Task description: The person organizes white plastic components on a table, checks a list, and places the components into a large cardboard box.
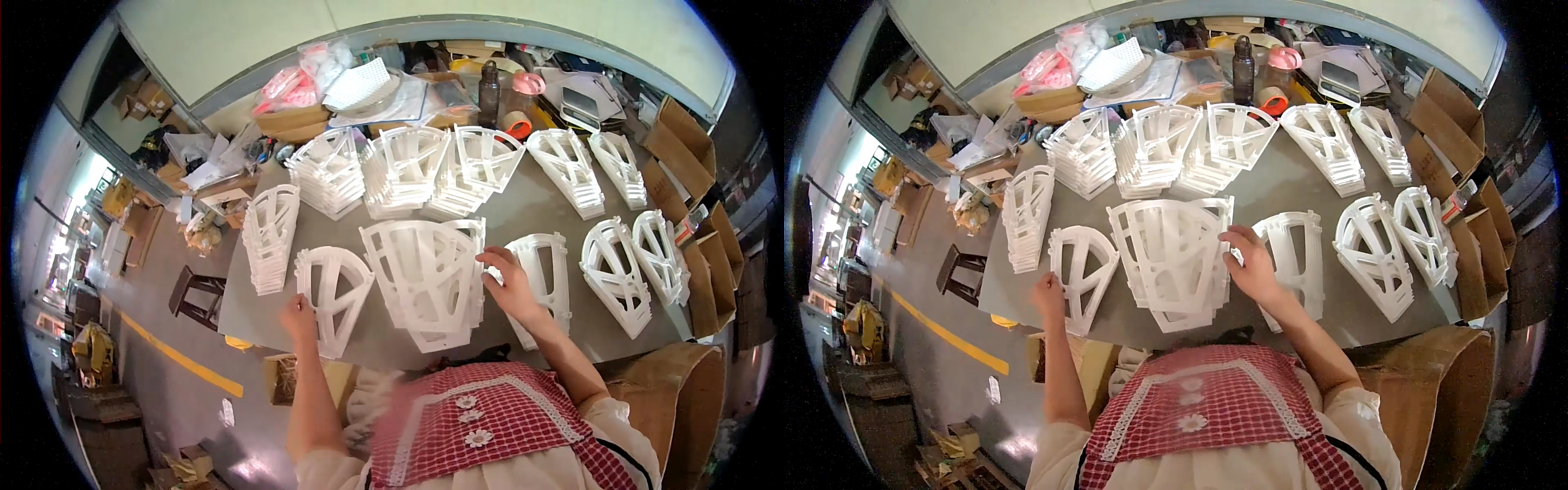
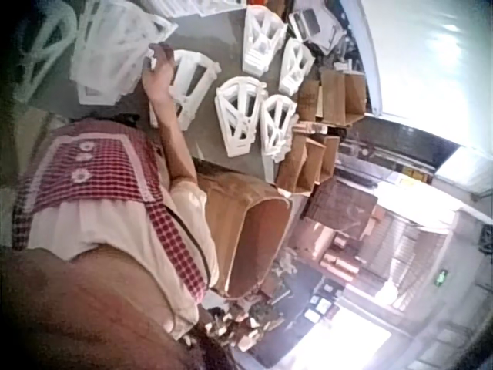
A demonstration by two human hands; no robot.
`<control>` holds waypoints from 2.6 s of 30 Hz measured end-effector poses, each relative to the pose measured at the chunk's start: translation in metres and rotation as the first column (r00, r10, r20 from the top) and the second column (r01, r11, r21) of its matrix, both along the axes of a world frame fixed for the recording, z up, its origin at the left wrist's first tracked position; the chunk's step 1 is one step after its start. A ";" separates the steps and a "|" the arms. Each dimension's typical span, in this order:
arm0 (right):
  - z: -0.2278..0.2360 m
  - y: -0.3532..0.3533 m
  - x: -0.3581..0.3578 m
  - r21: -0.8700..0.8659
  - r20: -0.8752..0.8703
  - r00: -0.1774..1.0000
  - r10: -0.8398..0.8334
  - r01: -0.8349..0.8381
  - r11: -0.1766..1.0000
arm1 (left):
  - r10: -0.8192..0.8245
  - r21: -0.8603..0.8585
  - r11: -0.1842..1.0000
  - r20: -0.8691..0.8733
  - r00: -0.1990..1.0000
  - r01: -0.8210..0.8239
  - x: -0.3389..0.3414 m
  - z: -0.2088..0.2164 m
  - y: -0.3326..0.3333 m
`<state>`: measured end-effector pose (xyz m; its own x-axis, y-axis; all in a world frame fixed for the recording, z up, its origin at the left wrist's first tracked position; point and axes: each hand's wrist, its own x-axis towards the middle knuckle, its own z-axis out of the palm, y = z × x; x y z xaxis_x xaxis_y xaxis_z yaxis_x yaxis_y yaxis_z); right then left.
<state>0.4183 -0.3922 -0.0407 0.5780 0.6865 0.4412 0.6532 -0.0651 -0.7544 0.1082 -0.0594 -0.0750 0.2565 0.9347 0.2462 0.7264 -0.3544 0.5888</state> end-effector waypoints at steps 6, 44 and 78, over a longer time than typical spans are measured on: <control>-0.005 0.008 -0.008 -0.061 -0.065 0.998 -0.006 0.002 0.998 | 0.128 0.265 0.962 -0.250 0.960 -0.059 0.010 -0.005 -0.014; -0.042 -0.115 0.013 -0.289 0.023 0.825 -0.565 0.546 0.786 | -0.387 -0.213 0.888 0.138 0.912 0.409 0.093 0.007 -0.104; 0.008 -0.063 0.005 -0.021 -0.500 0.865 -0.041 0.035 0.999 | 0.113 -0.267 0.963 0.537 0.836 0.041 0.000 -0.011 -0.045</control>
<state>0.4230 -0.4555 -0.0328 0.7451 0.6623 0.0785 0.1849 -0.0921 -0.9784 0.1078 -0.1042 -0.0858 0.1182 0.9894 0.0849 0.2707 -0.1143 0.9559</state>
